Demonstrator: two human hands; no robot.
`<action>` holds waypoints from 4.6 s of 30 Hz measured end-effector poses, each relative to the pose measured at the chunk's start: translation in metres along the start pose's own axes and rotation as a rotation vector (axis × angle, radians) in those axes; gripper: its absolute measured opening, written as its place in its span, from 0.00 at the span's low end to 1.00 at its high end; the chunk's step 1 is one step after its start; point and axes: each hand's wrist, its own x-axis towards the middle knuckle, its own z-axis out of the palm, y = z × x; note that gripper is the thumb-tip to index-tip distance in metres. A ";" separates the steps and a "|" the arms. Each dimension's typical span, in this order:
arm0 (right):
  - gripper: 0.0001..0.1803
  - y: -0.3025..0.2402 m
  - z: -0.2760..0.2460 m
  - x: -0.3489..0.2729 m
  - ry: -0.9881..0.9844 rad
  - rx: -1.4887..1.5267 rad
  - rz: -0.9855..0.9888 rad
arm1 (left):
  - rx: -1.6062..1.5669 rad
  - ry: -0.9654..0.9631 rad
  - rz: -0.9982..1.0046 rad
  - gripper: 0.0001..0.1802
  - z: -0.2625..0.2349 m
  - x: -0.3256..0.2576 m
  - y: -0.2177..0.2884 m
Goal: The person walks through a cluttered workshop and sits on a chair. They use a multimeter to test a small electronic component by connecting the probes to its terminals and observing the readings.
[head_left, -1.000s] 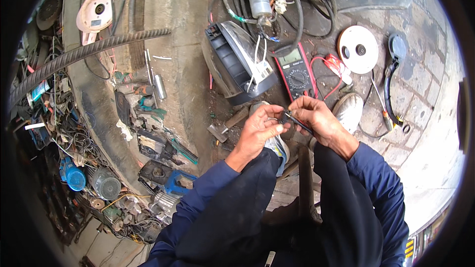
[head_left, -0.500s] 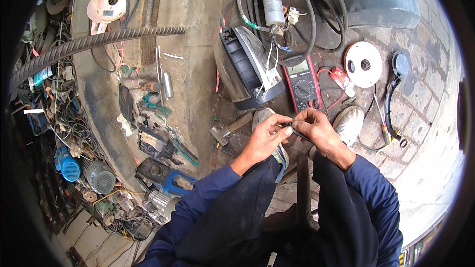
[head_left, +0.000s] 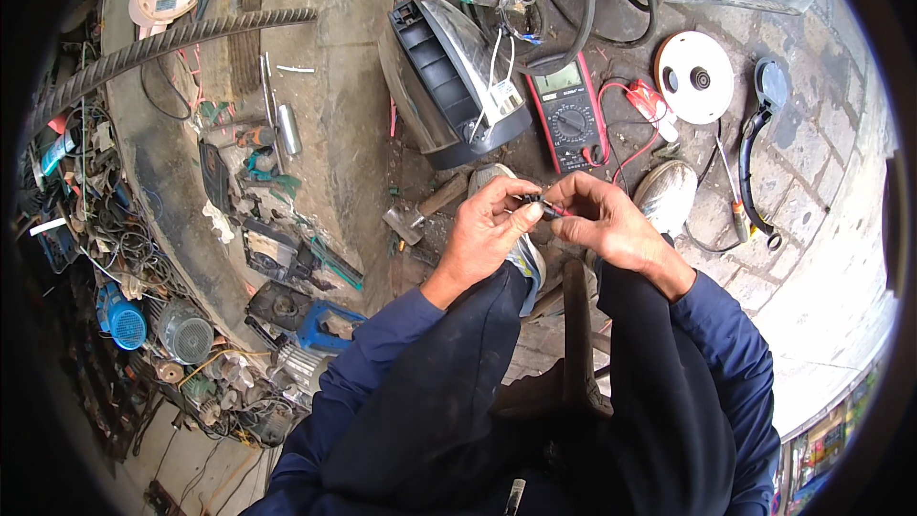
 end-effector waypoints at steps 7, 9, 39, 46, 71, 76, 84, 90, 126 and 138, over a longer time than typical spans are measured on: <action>0.08 0.010 0.002 -0.003 0.056 -0.259 -0.082 | 0.016 -0.032 0.037 0.16 -0.001 0.000 -0.003; 0.09 0.011 -0.001 -0.001 0.066 -0.237 -0.048 | 0.007 -0.034 0.024 0.16 -0.001 -0.001 -0.002; 0.05 0.006 -0.013 0.002 -0.074 0.099 -0.003 | -0.154 -0.132 0.018 0.16 -0.003 -0.006 0.006; 0.05 0.006 -0.015 0.000 -0.092 0.177 -0.010 | -0.149 -0.090 0.030 0.15 -0.005 -0.005 0.005; 0.05 0.008 -0.006 0.001 -0.009 0.094 -0.012 | -0.036 -0.080 0.066 0.14 0.004 -0.008 0.006; 0.06 0.004 -0.004 -0.001 0.012 0.019 -0.011 | 0.007 -0.041 0.074 0.13 0.006 -0.008 0.005; 0.13 0.007 0.002 0.002 0.056 -0.090 -0.087 | 0.085 -0.023 0.146 0.13 0.006 -0.007 0.002; 0.14 0.003 0.003 0.002 0.095 -0.258 -0.102 | 0.088 -0.013 0.149 0.12 0.005 -0.007 0.003; 0.11 -0.008 0.008 0.000 0.117 -0.419 -0.376 | -0.312 -0.068 0.068 0.16 -0.005 -0.004 0.000; 0.10 0.010 0.004 0.004 0.201 -0.062 -0.215 | -0.327 -0.035 -0.025 0.14 -0.009 -0.010 0.002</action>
